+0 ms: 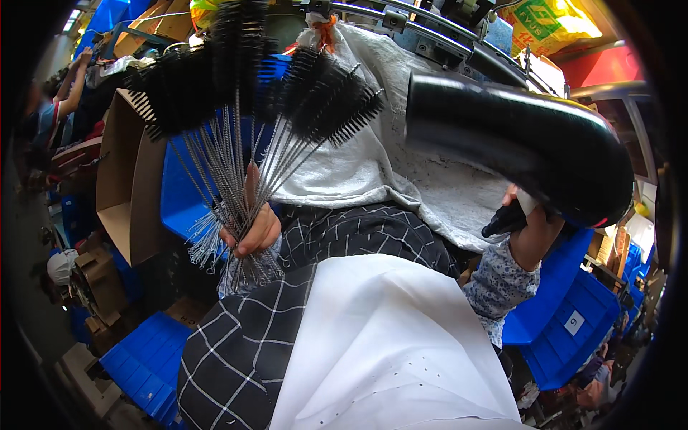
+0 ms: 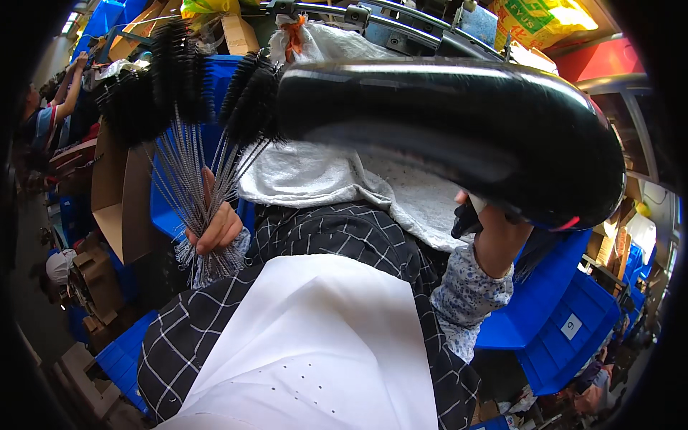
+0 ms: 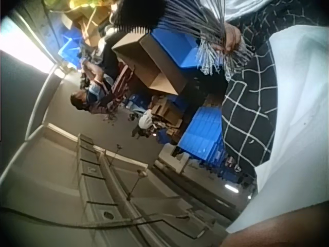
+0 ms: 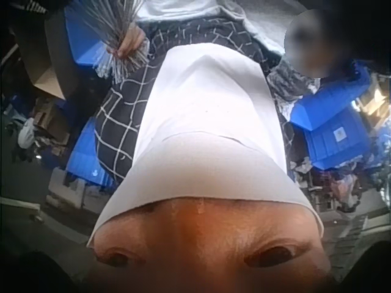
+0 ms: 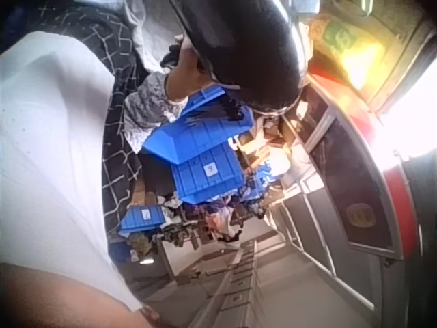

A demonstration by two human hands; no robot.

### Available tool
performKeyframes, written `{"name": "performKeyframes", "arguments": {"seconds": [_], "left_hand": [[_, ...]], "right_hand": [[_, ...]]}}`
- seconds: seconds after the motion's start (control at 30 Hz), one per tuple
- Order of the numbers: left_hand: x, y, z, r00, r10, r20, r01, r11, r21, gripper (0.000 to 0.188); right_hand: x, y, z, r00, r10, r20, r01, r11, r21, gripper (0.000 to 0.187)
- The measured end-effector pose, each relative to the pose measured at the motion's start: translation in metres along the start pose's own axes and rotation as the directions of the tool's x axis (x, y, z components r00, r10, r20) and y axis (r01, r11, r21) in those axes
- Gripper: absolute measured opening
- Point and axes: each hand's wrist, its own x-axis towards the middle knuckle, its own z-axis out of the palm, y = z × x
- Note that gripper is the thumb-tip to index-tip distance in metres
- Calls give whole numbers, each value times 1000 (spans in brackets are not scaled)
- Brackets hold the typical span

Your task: The person uses a handheld vacuum to clean dust and debris from the bristles of multiple long-handled brushes. They hold the brushes in a bundle and move the vacuum nozzle along the bristles, then place the cleaned brushes into a blue bin.

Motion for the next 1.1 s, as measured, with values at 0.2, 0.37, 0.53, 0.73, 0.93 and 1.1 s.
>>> {"name": "performKeyframes", "arguments": {"seconds": [0.2,0.37,0.53,0.73,0.93,1.1], "left_hand": [[12,-3,-13,973,-17,229,53,988,-149,91],[12,3,-11,981,-8,192,35,990,-138,96],[2,9,-2,997,-33,73,33,999,-8,101],[2,27,26,897,-32,-441,275,821,500,101],[0,29,27,756,197,-625,435,562,704,95],[1,25,19,824,143,-548,398,542,740,84]], "right_hand": [[3,3,-16,919,-373,125,388,809,-442,17],[-14,11,-27,921,-377,98,359,725,-587,19],[-11,-3,-18,975,-215,-54,189,934,-302,21],[-6,-21,-3,991,32,-130,-11,987,158,22],[-4,-12,-7,989,-42,-142,45,999,20,20],[-5,8,-17,970,-237,-49,202,905,-375,18]]}}
